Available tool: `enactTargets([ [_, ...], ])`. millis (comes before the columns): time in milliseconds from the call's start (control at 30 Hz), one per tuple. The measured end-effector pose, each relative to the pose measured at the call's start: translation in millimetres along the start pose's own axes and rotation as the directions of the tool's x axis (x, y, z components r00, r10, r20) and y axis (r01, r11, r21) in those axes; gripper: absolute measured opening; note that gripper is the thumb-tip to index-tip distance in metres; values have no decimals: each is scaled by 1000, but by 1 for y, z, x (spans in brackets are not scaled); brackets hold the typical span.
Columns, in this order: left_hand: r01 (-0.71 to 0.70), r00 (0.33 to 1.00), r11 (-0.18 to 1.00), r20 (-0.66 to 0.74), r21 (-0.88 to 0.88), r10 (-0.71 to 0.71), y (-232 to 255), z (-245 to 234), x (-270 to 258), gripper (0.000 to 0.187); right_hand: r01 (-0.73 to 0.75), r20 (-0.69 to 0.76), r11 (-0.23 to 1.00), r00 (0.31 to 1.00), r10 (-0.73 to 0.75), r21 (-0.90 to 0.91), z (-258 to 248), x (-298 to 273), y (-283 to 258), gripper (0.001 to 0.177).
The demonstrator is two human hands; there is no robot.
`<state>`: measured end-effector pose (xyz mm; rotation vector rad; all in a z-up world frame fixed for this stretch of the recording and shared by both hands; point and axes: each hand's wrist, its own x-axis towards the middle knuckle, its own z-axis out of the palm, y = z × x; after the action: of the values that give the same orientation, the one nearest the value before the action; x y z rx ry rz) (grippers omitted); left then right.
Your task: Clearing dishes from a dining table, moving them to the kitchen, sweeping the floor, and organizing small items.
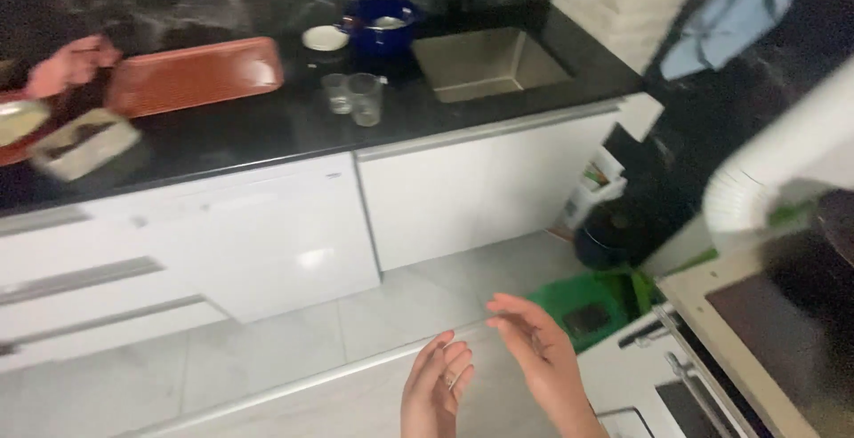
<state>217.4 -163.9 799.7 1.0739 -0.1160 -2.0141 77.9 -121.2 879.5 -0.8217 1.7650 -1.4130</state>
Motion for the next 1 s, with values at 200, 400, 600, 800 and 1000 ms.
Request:
enactTargets([
  [200, -164, 986, 986, -26, -24, 163, 54, -15, -72, 44, 204, 133, 973, 967, -217, 110, 44, -28, -25, 29],
  [400, -292, 955, 954, -65, -70, 288, 104, -36, -140, 44, 298, 296, 947, 900, -321, 120, 96, -67, -79, 29],
  [600, -390, 917, 916, -138, -99, 375, 169, -76, -199, 40, 313, 409, 939, 845, -345, 146, 169, -111, -119, 26],
  [800, -467, 878, 875, -181, -127, 443, 232, -140, -237, 38, 342, 472, 918, 788, -396, 198, 251, -157, -140, 27],
  [1000, -546, 829, 828, -227, -129, 511, 297, -199, -278, 38, 342, 532, 911, 739, -413, 232, 334, -206, -164, 26],
])
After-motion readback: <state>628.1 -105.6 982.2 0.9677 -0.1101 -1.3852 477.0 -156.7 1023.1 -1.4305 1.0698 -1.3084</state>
